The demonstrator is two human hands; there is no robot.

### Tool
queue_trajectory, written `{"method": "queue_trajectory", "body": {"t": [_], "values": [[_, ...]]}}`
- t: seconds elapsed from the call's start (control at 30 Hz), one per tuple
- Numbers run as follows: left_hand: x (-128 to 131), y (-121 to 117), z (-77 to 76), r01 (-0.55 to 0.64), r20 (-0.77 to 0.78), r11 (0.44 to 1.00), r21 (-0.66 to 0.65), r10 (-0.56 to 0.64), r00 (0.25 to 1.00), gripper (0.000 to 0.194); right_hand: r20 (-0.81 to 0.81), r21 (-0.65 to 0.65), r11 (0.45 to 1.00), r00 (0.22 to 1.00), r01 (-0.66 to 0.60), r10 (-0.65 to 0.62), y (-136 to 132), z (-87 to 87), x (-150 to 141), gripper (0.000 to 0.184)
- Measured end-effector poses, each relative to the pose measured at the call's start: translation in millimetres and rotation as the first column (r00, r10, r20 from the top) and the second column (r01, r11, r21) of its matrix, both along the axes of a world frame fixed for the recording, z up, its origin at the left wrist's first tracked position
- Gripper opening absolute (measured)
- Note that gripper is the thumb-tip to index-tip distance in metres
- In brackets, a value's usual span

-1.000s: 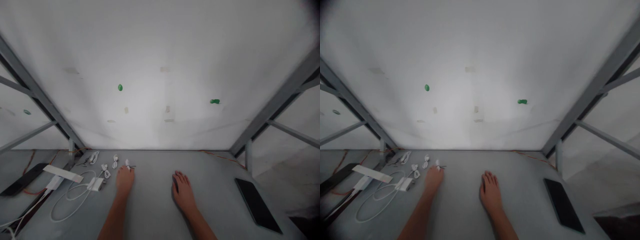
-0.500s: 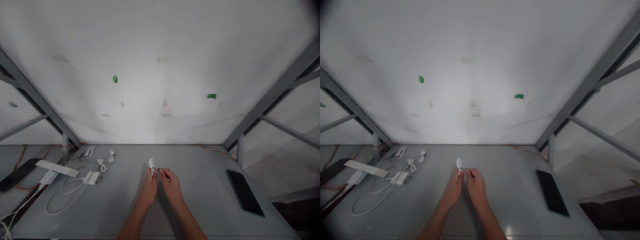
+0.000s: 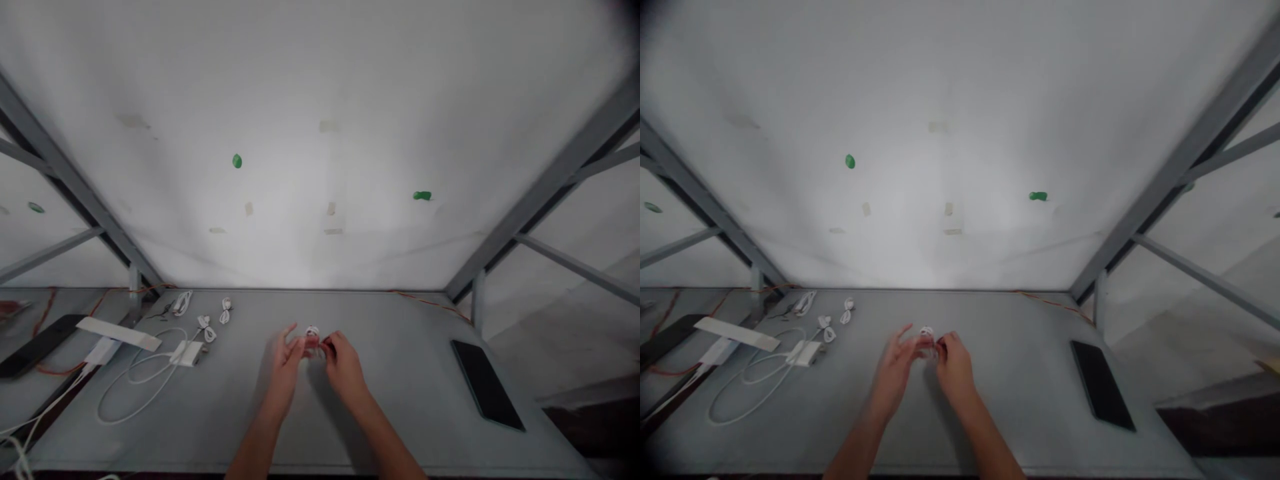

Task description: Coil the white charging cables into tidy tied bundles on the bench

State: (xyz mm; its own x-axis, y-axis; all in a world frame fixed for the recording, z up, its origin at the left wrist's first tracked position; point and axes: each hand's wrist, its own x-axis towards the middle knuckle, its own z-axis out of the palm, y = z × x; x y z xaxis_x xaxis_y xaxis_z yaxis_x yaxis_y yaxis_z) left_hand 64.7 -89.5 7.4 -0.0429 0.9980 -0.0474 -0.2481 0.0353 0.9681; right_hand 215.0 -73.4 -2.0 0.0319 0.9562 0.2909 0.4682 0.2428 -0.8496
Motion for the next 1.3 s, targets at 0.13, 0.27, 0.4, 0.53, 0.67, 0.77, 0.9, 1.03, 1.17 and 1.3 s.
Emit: {"method": "queue_trajectory", "body": {"t": [0.13,0.27,0.4,0.53,0.67,0.77,0.9,1.03,1.17,1.3], "values": [[-10.9,-9.4,14.5,0.179,-0.318,0.965,0.193,-0.111,0.941,0.065,-0.167,-0.096,0.987,0.980,-0.130,0.112,0.1,3.9,-3.0,0.015],[-10.7,-13.1,11.5,0.204,-0.478,0.967,0.153,-0.109,0.871,0.054,-0.248,-0.126,0.974,0.957,-0.190,0.154,-1.9,8.4,-5.1,0.016],[-4.7,-9.2,0.7,0.052,-0.255,0.998,-0.028,-0.057,0.965,0.054,-0.119,-0.010,0.981,0.974,-0.194,0.191,-10.4,13.2,-7.3,0.019],[-8.8,-4.9,-0.6,0.123,0.214,0.949,-0.290,-0.061,0.975,0.050,0.019,0.083,0.978,0.982,-0.190,0.189,-16.3,16.8,-5.6,0.022],[-18.5,-6.8,5.7,0.062,0.375,0.974,-0.218,0.026,0.927,0.048,0.041,0.056,0.987,0.988,-0.149,0.147,-16.5,17.7,-0.4,0.017],[-21.1,-15.2,8.2,0.090,0.045,0.995,0.035,-0.091,0.995,0.063,-0.049,-0.010,0.988,0.987,-0.153,0.152,-16.0,14.0,-2.0,0.015],[-18.5,-26.8,7.0,0.322,-0.452,0.937,0.134,-0.232,0.861,0.075,-0.249,-0.162,0.960,0.951,-0.230,0.185,-15.8,6.4,-7.8,0.017],[-14.5,-27.4,0.9,0.224,-0.490,0.973,0.062,-0.166,0.855,0.049,-0.178,-0.182,0.940,0.950,-0.287,0.256,-18.5,5.3,-3.1,0.016],[-9.6,-22.2,-12.3,0.116,-0.294,0.985,-0.129,-0.150,0.944,0.061,0.076,-0.073,0.937,0.935,-0.341,0.346,-25.8,9.8,7.6,0.017],[-1.4,-15.9,-28.1,-0.073,-0.249,0.977,-0.198,0.022,0.968,0.062,0.249,-0.055,0.937,0.904,-0.346,0.348,-38.6,10.4,8.3,0.018]]}}
